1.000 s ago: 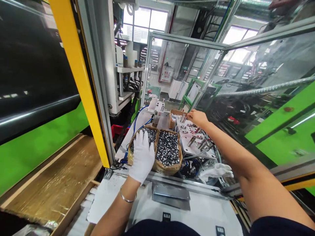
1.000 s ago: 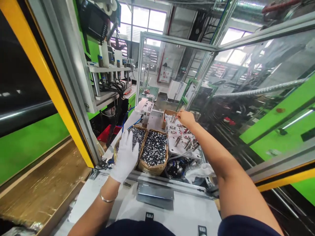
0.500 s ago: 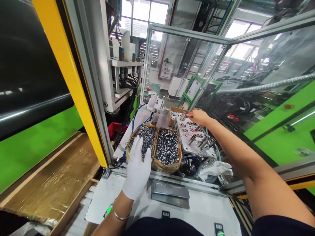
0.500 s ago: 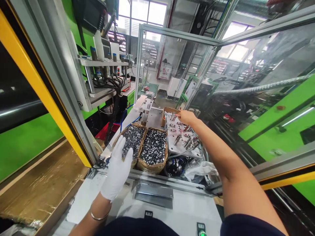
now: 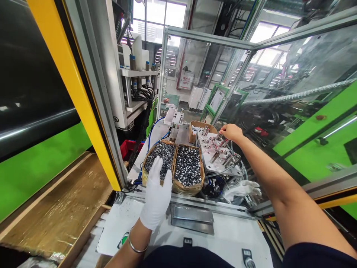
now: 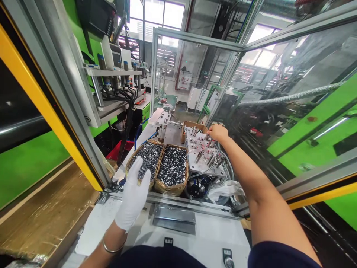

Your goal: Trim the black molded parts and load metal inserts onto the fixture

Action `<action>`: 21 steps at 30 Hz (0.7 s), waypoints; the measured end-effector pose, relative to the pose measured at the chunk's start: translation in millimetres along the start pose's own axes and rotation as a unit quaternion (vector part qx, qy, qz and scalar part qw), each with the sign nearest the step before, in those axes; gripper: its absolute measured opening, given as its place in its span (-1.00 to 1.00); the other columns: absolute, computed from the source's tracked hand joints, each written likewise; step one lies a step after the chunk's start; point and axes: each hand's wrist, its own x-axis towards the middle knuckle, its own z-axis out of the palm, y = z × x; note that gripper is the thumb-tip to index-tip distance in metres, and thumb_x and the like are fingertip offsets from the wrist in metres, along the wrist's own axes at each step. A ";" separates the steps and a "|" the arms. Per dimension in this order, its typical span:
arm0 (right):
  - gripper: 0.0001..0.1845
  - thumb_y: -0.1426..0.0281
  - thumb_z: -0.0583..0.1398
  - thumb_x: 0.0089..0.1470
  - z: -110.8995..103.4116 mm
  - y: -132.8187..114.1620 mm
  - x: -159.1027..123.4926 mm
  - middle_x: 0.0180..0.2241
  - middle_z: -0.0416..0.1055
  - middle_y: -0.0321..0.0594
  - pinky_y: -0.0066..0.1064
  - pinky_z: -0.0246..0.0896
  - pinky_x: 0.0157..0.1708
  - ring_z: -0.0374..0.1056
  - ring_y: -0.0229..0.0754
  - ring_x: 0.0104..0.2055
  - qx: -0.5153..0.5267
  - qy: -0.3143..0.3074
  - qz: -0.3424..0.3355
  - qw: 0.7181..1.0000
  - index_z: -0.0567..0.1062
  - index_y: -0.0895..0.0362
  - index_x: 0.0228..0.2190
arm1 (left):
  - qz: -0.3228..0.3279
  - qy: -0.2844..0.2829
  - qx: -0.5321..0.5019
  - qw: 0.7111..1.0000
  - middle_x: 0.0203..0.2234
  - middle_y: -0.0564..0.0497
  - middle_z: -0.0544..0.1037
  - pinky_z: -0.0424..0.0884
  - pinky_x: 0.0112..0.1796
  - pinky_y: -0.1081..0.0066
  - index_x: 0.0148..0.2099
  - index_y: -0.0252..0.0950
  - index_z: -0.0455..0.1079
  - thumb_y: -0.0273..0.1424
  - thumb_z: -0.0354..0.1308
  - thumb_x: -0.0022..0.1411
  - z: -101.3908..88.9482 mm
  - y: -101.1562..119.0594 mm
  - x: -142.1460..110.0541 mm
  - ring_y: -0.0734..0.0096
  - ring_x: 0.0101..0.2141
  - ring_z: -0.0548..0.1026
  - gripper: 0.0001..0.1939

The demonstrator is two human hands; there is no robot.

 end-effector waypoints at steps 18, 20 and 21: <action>-0.67 0.44 0.12 0.05 -10.2 -13.3 -9.8 -0.22 0.58 -0.01 -0.38 0.32 -0.24 0.50 -0.03 -0.16 0.014 -0.068 -0.004 0.998 0.65 0.14 -0.23 | 0.049 0.003 0.097 0.994 0.19 -0.22 0.36 0.14 0.27 0.10 0.22 -0.30 0.26 -0.31 0.06 0.32 -2.6 -4.7 -2.3 0.19 0.22 0.30 -0.55; -0.67 0.46 0.12 0.03 -16.6 -13.1 -12.2 -0.27 0.58 -0.03 -0.40 0.31 -0.28 0.51 -0.06 -0.21 0.017 -0.086 -0.012 0.996 0.65 0.16 -0.25 | 0.047 0.000 0.087 0.995 0.20 -0.23 0.35 0.14 0.27 0.12 0.22 -0.32 0.27 -0.32 0.07 0.31 -2.7 -2.3 -3.2 0.20 0.23 0.29 -0.55; -0.66 0.47 0.12 0.03 -20.6 -14.4 -14.5 -0.26 0.58 -0.03 -0.41 0.30 -0.28 0.51 -0.05 -0.21 0.017 -0.090 -0.014 0.996 0.64 0.16 -0.23 | 0.045 -0.002 0.078 0.996 0.20 -0.23 0.35 0.13 0.28 0.13 0.21 -0.32 0.28 -0.33 0.07 0.31 -2.5 -1.1 -3.8 0.20 0.23 0.28 -0.55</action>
